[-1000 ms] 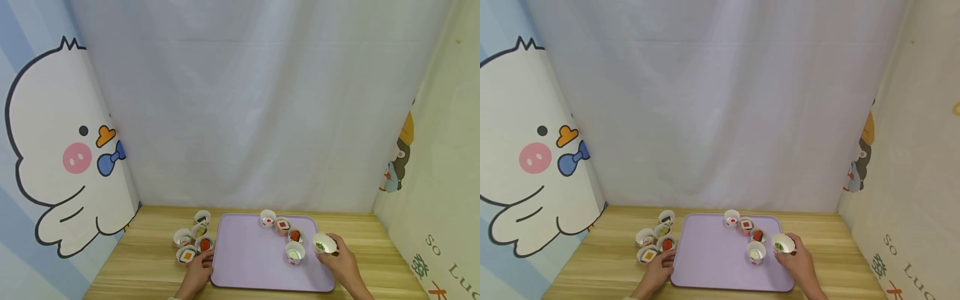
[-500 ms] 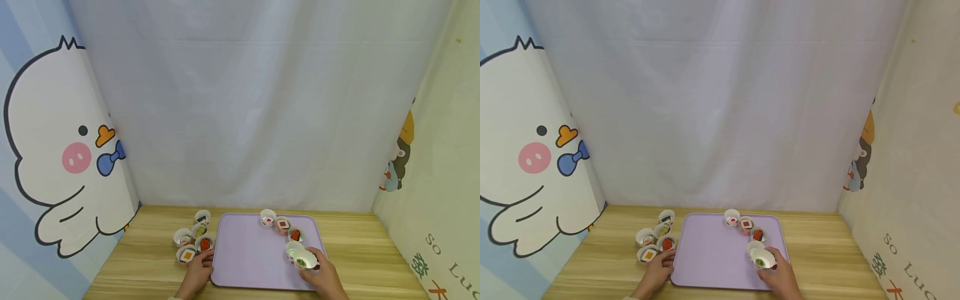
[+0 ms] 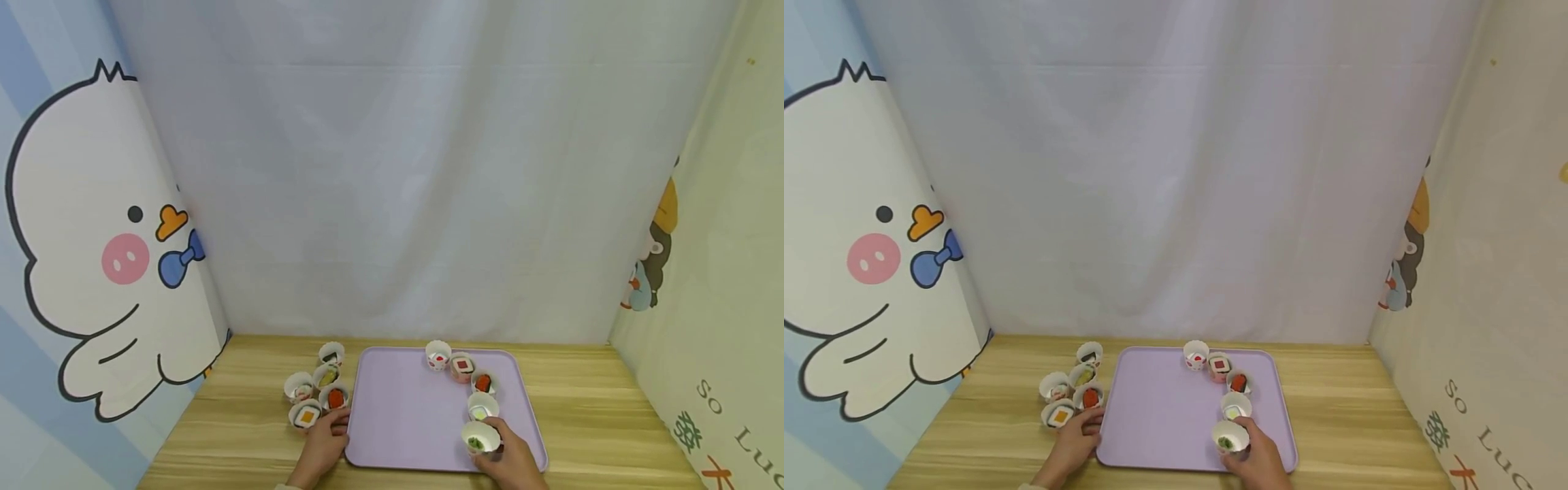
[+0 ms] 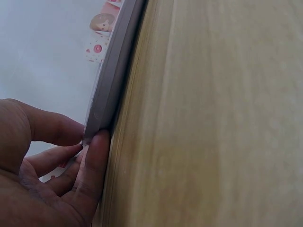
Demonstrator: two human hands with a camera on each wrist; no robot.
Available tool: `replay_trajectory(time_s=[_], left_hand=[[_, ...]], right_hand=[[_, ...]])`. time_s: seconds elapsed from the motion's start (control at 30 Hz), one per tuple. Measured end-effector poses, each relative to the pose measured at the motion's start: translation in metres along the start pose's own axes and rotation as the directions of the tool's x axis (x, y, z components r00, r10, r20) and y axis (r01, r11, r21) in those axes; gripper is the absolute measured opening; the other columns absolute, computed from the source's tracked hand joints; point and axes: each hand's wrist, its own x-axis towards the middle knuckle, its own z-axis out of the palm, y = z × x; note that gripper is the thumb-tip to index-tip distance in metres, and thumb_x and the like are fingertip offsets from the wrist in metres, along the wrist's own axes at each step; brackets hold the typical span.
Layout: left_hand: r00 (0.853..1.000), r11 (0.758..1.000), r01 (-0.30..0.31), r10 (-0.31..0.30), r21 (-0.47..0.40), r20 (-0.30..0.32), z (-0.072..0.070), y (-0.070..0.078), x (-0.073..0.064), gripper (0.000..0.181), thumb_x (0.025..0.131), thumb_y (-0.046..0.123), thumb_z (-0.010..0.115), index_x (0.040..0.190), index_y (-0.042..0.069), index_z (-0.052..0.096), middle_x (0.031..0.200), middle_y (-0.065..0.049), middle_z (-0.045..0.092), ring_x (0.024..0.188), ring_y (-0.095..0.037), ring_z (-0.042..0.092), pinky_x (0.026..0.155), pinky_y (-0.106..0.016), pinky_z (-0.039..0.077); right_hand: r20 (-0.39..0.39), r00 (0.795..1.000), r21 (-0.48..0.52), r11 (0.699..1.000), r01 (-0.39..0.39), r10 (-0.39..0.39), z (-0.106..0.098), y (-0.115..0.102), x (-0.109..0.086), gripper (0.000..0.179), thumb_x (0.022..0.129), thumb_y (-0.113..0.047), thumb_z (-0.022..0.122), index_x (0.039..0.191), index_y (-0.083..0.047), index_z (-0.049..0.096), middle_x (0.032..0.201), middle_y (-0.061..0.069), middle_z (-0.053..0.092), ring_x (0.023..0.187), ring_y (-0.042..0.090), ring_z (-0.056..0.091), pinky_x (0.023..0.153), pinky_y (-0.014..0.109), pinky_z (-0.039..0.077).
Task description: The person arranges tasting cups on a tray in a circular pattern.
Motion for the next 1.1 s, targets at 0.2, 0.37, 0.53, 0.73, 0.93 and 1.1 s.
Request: replay_trajectory(time_s=[0.2, 0.37, 0.53, 0.73, 0.93, 1.1], left_hand=[[1.0, 1.0, 0.005, -0.005, 0.003, 0.001, 0.002, 0.001, 0.001, 0.053, 0.069, -0.007, 0.055, 0.122, -0.009, 0.061, 0.103, -0.02, 0.067, 0.084, -0.017, 0.061, 0.058, -0.026, 0.054], [0.998, 0.998, 0.066, -0.066, 0.005, 0.003, 0.002, 0.005, 0.002, 0.055, 0.07, -0.009, 0.056, 0.125, -0.008, 0.06, 0.108, -0.022, 0.066, 0.091, -0.024, 0.063, 0.059, -0.027, 0.054], [0.997, 0.997, 0.075, -0.075, 0.003, -0.003, 0.002, 0.005, 0.002, 0.055, 0.07, -0.01, 0.056, 0.125, -0.008, 0.06, 0.107, -0.021, 0.066, 0.091, -0.024, 0.063, 0.058, -0.027, 0.054], [0.998, 0.998, 0.068, -0.068, 0.009, -0.009, 0.002, 0.005, 0.001, 0.054, 0.07, -0.01, 0.055, 0.124, -0.009, 0.06, 0.106, -0.022, 0.066, 0.088, -0.021, 0.062, 0.056, -0.027, 0.053], [0.998, 0.998, 0.065, -0.065, 0.01, -0.009, 0.001, 0.007, 0.0, 0.054, 0.071, -0.01, 0.056, 0.124, -0.009, 0.06, 0.106, -0.022, 0.066, 0.089, -0.022, 0.062, 0.057, -0.027, 0.053], [0.998, 0.998, 0.064, -0.064, 0.007, -0.009, 0.001, 0.006, 0.0, 0.054, 0.071, -0.01, 0.056, 0.124, -0.009, 0.06, 0.106, -0.022, 0.066, 0.089, -0.022, 0.062, 0.057, -0.027, 0.054]], right_hand=[[0.031, 0.999, -0.034, 0.999, -0.017, 0.018, 0.005, 0.005, 0.002, 0.067, 0.068, -0.019, 0.086, 0.127, -0.008, 0.055, 0.1, 0.003, 0.066, 0.079, 0.008, 0.056, 0.07, 0.022, 0.045], [0.024, 1.0, -0.032, 0.999, 0.013, -0.012, 0.005, 0.006, 0.003, 0.068, 0.067, -0.018, 0.088, 0.126, -0.007, 0.056, 0.108, 0.007, 0.067, 0.091, 0.015, 0.061, 0.075, 0.024, 0.048], [0.02, 0.999, 0.034, 0.999, 0.04, -0.04, 0.004, 0.006, 0.003, 0.067, 0.068, -0.013, 0.087, 0.125, -0.003, 0.054, 0.114, 0.013, 0.066, 0.097, 0.023, 0.065, 0.075, 0.022, 0.052], [-0.012, 1.0, 0.134, 0.991, 0.029, -0.027, 0.006, 0.003, 0.003, 0.062, 0.068, -0.002, 0.085, 0.121, 0.0, 0.053, 0.113, 0.018, 0.064, 0.098, 0.028, 0.066, 0.077, 0.023, 0.057], [-0.078, 0.997, 0.145, 0.989, 0.014, -0.002, 0.009, -0.002, 0.004, 0.051, 0.071, 0.004, 0.081, 0.115, -0.001, 0.056, 0.106, 0.014, 0.067, 0.094, 0.025, 0.068, 0.078, 0.024, 0.057], [-0.092, 0.995, 0.173, 0.985, -0.015, 0.031, 0.009, -0.005, 0.006, 0.044, 0.073, 0.001, 0.08, 0.111, -0.002, 0.058, 0.101, 0.011, 0.069, 0.09, 0.018, 0.068, 0.076, 0.022, 0.056]])
